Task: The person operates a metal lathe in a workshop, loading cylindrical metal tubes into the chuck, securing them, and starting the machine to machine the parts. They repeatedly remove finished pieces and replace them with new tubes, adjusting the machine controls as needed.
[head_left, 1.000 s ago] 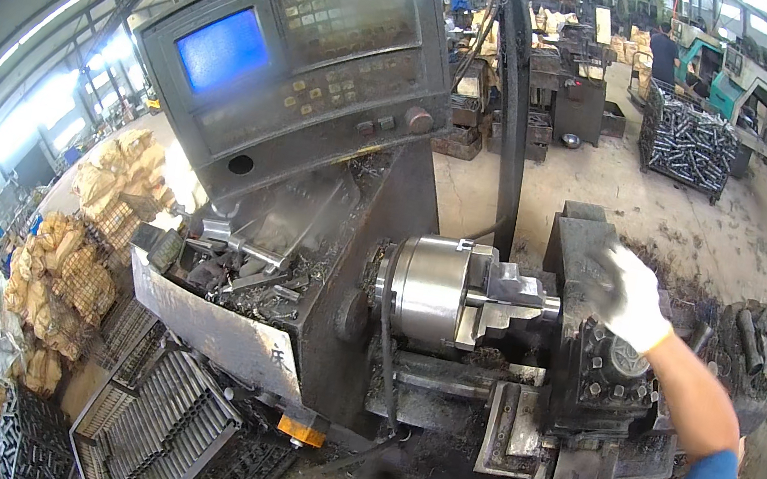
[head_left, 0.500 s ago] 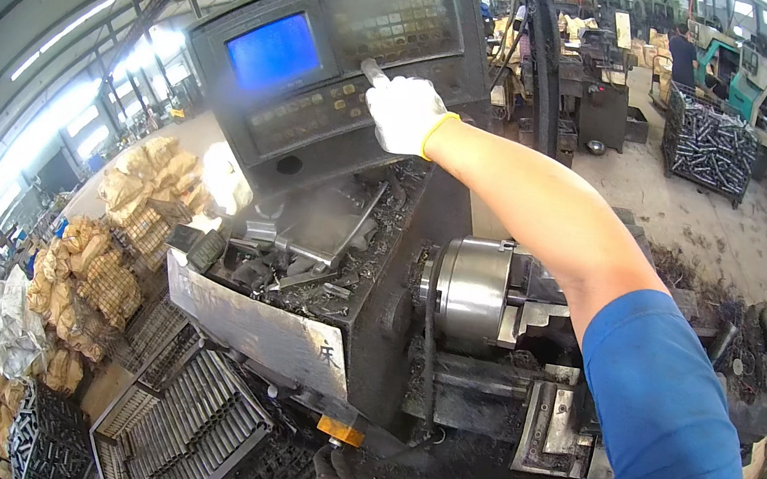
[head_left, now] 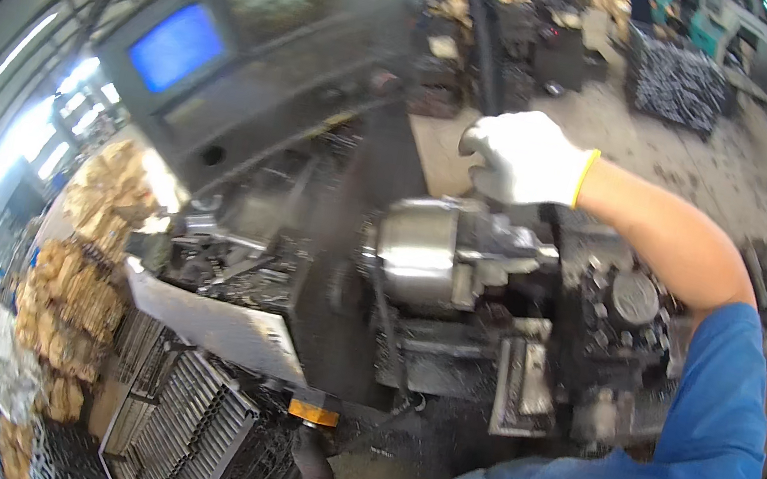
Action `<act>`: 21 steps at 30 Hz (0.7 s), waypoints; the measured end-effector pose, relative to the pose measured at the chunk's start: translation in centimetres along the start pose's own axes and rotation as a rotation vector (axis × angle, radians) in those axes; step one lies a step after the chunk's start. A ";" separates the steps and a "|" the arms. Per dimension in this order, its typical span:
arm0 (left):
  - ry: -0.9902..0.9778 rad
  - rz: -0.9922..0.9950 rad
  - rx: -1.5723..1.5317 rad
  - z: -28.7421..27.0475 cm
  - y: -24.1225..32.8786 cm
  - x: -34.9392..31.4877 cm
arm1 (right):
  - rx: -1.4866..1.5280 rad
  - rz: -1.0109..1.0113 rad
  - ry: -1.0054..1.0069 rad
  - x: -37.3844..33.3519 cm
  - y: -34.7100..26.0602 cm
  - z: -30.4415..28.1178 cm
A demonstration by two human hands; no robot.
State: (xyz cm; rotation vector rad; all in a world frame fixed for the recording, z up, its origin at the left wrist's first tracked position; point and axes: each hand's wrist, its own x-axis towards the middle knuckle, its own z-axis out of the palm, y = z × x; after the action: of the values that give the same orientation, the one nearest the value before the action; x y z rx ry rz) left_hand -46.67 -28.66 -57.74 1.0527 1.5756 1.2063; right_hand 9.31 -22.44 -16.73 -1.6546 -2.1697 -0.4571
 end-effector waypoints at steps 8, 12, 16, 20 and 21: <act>-0.213 0.217 0.207 14.1 7.8 -12.8 | 0.230 0.272 -0.456 -13.5 11.1 3.6; -0.353 1.226 0.572 24.5 16.1 -13.5 | 0.424 0.244 -0.649 -15.3 13.6 7.8; -0.424 1.502 0.692 33.4 22.1 -12.7 | 0.597 0.220 -0.812 -15.7 15.6 13.4; -0.437 1.542 0.850 39.1 23.6 -10.9 | 0.642 0.191 -0.984 -13.1 14.0 14.5; -0.450 1.547 0.889 40.6 23.4 -10.5 | 0.612 0.085 -0.987 -12.6 14.1 14.7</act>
State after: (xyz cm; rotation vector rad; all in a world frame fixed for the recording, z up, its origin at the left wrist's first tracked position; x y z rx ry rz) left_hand -2.32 -24.56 -39.72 3.1574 0.6792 0.8659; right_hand 24.50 -22.62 -35.19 -1.7375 -2.4097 1.1779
